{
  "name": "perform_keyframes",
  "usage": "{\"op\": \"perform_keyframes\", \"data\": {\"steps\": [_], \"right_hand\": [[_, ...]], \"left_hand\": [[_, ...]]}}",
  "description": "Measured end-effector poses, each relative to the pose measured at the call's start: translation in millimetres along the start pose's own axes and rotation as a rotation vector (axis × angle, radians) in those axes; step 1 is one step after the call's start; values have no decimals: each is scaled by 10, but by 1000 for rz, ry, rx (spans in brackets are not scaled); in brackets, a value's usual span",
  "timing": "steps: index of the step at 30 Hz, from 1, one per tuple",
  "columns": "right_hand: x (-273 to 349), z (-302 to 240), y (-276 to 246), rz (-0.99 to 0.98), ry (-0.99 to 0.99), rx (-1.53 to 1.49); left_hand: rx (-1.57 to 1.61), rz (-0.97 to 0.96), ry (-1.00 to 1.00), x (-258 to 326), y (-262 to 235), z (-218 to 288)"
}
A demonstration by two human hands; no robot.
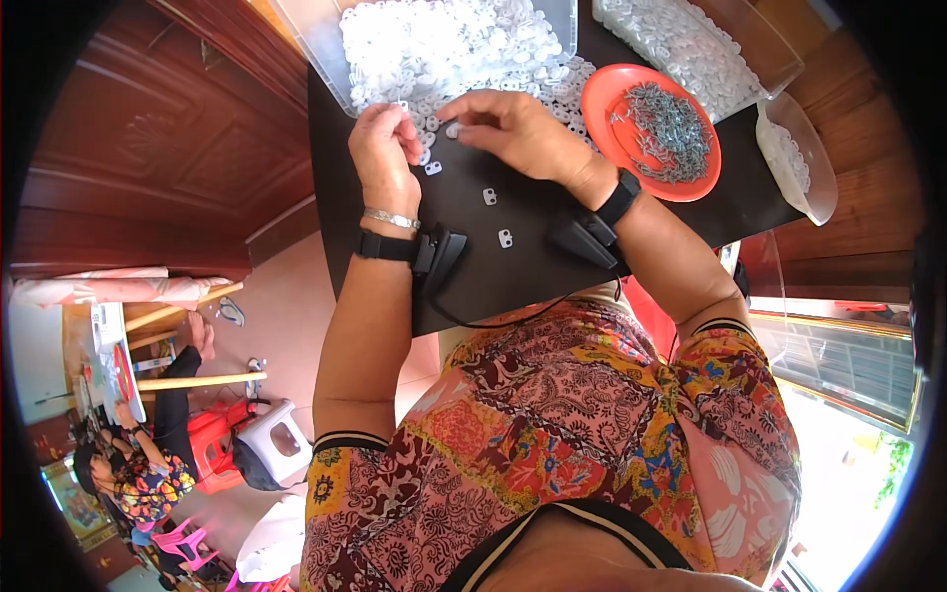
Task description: Assembling small white plastic components by hand in a workshop environment.
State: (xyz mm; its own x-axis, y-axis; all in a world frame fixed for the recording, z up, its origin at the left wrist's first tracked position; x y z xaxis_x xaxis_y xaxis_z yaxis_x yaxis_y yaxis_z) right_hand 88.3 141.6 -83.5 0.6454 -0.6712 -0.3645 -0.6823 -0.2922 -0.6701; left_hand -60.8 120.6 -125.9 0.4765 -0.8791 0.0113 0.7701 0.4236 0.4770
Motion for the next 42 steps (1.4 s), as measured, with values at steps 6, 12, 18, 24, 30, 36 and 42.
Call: {"op": "perform_keyframes", "data": {"steps": [6,12,18,24,30,36,42], "right_hand": [[10,227,24,-161,234,-961],[19,285,-58,-17,322,-1090],[43,361,1,81,384,-1155],[50,343,-10,-6,407,-1117],[64,368,-7,-15,458,-1164],[48,362,-76,58,413,-1162],[41,298,-147,96,364,-1022]], "left_hand": [[1,-92,64,141,171,85],[-77,-212,72,294,365,89],[-72,-388,34,410,581,19],[-13,-380,18,409,587,57],[9,-327,16,390,515,49],[-139,-334,53,412,539,48],[-204,-315,90,408,522,65]]}}
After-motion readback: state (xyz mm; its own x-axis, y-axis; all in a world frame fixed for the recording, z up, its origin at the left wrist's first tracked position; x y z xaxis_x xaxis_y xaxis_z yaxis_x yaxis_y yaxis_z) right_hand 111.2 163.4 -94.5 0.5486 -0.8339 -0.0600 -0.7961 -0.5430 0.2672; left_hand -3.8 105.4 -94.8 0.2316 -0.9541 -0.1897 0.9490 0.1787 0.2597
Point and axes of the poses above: each hand's wrist, its own x-axis away from the middle knuckle, its own y-axis out of the palm, z = x × y, the point moved 9 cm from there along -x, towards the middle knuckle, and after that the axes turned 7 degrees about x, right-handed, at the moved point
